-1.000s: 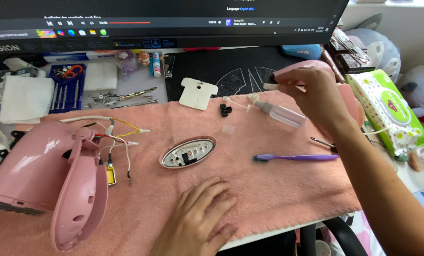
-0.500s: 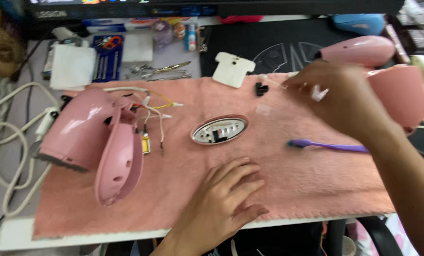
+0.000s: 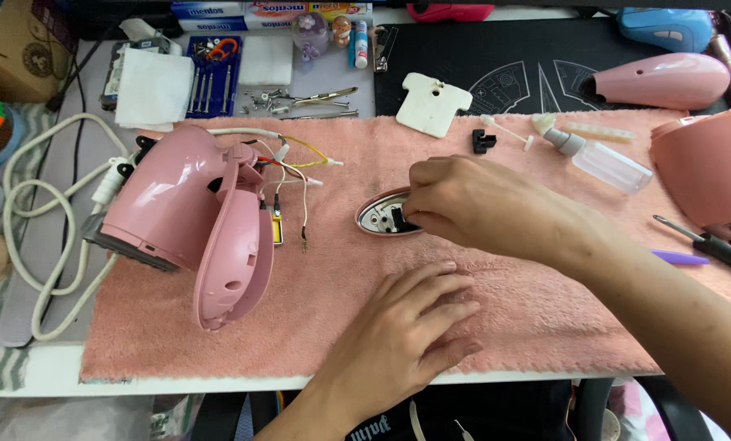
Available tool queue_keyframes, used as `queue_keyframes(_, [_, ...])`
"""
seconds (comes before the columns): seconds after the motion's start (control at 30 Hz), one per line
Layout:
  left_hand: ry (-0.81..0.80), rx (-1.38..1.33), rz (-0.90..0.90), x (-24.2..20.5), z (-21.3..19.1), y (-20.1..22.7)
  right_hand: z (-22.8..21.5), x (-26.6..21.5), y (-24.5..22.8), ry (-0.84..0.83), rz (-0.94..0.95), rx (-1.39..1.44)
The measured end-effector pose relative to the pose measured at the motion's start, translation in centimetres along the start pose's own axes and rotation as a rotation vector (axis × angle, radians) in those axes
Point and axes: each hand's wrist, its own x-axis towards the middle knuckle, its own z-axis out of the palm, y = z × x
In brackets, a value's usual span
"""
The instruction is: The person cleans small disassembled parts of a pink hair dryer using a purple toothbrush and a spray bottle. They scrub each piece individually on a pink towel, occasionally spraying liquid onto the parts before brushing them.
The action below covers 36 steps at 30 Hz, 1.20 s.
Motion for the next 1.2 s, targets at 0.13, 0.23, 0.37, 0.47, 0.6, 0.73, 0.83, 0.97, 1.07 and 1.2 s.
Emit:
queue_keyframes(0.13, [0.016, -0.003, 0.02, -0.1, 0.0, -0.1, 0.2, 0.1, 0.5, -0.015, 0.012, 0.032])
queue_keyframes(0.23, [0.042, -0.04, 0.037, -0.2, 0.2, -0.3, -0.7, -0.3, -0.1, 0.006, 0.06, 0.134])
queue_keyframes(0.37, [0.219, -0.144, 0.04, -0.2, 0.2, -0.2, -2.8, -1.9, -1.8, 0.165, 0.175, 0.104])
queue_keyframes(0.47, [0.303, -0.172, -0.016, -0.2, -0.3, 0.2, -3.4, -4.3, -2.1, 0.175, 0.249, 0.168])
queue_keyframes(0.6, [0.368, -0.111, -0.022, 0.5, -0.9, 1.0, -2.0, -7.2, -1.7, -0.102, 0.511, 0.199])
queue_keyframes(0.73, [0.348, 0.048, -0.058, 1.4, -2.1, 0.8, -1.6, -8.6, -2.1, 0.079, 0.427, 0.151])
queue_keyframes(0.83, [0.335, 0.205, -0.118, 2.4, -3.1, -0.5, -2.0, -10.8, -2.3, 0.268, 0.417, 0.146])
queue_keyframes(0.97, [0.243, 0.493, -0.243, 4.2, -4.0, -2.0, -2.0, -12.9, -3.1, 0.396, 0.487, 0.1])
queue_keyframes(1.07, [0.08, 0.562, -0.378, 5.2, -4.4, -2.3, -1.4, -14.1, -3.9, 0.44, 0.554, 0.113])
queue_keyframes(1.2, [-0.051, 0.576, -0.486, 6.1, -5.0, -2.2, -0.9, -15.0, -4.0, 0.485, 0.456, 0.079])
